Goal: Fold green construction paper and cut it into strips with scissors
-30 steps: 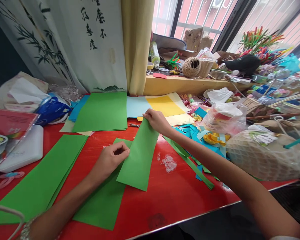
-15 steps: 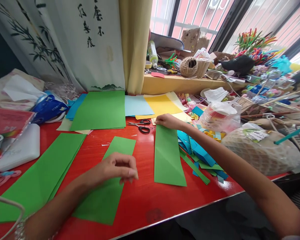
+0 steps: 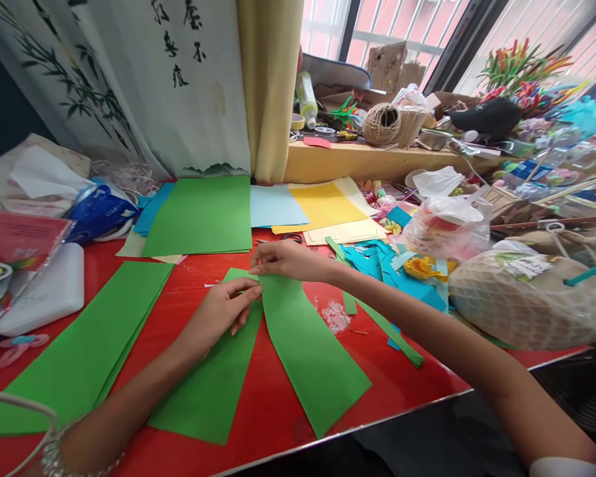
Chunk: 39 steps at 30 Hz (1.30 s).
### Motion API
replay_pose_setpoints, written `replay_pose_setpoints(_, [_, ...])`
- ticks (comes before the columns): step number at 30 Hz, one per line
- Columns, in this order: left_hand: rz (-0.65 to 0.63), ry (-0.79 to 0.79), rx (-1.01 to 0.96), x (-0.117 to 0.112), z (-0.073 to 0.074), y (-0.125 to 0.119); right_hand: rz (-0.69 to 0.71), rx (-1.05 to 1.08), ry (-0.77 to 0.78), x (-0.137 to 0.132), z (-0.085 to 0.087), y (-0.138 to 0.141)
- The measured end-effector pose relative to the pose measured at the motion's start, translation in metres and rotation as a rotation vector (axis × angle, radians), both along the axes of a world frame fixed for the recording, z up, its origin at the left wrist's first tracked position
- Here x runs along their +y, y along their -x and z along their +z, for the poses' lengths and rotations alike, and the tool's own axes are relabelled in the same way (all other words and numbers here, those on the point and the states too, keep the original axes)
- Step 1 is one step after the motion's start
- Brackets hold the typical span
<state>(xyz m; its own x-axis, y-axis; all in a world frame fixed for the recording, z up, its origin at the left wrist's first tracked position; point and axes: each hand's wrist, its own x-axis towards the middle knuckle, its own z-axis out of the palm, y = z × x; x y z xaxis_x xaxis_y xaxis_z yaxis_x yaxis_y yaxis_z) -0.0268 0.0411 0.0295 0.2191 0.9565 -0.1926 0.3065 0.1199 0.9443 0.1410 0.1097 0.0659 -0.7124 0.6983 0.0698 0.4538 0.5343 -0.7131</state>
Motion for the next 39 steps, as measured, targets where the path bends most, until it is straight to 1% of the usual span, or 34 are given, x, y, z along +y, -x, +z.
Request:
replay_pose_setpoints(2, [0.038,-0.024,-0.054,0.000,0.000,0.001,-0.006,-0.025,-0.047,-0.002,0.005,0.003])
replay_pose_setpoints(5, [0.070,-0.081,-0.074,0.000,0.000,0.003,0.021,-0.081,-0.144,-0.005,0.010,0.007])
replay_pose_setpoints(7, [0.086,-0.113,-0.076,0.000,0.000,0.003,0.028,-0.107,-0.204,-0.007,0.010,0.010])
replay_pose_setpoints(10, [0.147,-0.119,-0.096,0.000,-0.002,0.003,0.011,-0.136,-0.291,-0.010,0.007,0.015])
replay_pose_setpoints(13, [0.197,-0.133,-0.127,-0.001,-0.002,0.002,-0.052,-0.153,-0.401,-0.012,0.002,0.019])
replay_pose_setpoints(16, [0.195,-0.163,-0.134,-0.003,0.000,0.002,-0.161,-0.150,-0.480,-0.010,0.000,0.020])
replay_pose_setpoints(20, [0.154,-0.168,-0.110,-0.007,0.002,0.000,-0.304,-0.097,-0.497,0.000,0.002,0.018])
replay_pose_setpoints(27, [0.135,-0.183,-0.108,-0.004,-0.001,0.001,-0.340,-0.074,-0.501,0.014,0.001,0.011])
replay_pose_setpoints(30, [0.112,-0.198,-0.082,-0.004,0.000,0.001,-0.383,-0.042,-0.523,0.022,0.002,0.006])
replay_pose_setpoints(34, [0.082,-0.208,-0.058,-0.005,0.002,-0.002,-0.442,-0.029,-0.514,0.032,0.005,-0.005])
replay_pose_setpoints(39, [0.039,-0.182,-0.057,-0.007,0.002,-0.002,-0.511,-0.006,-0.501,0.041,0.006,-0.017])
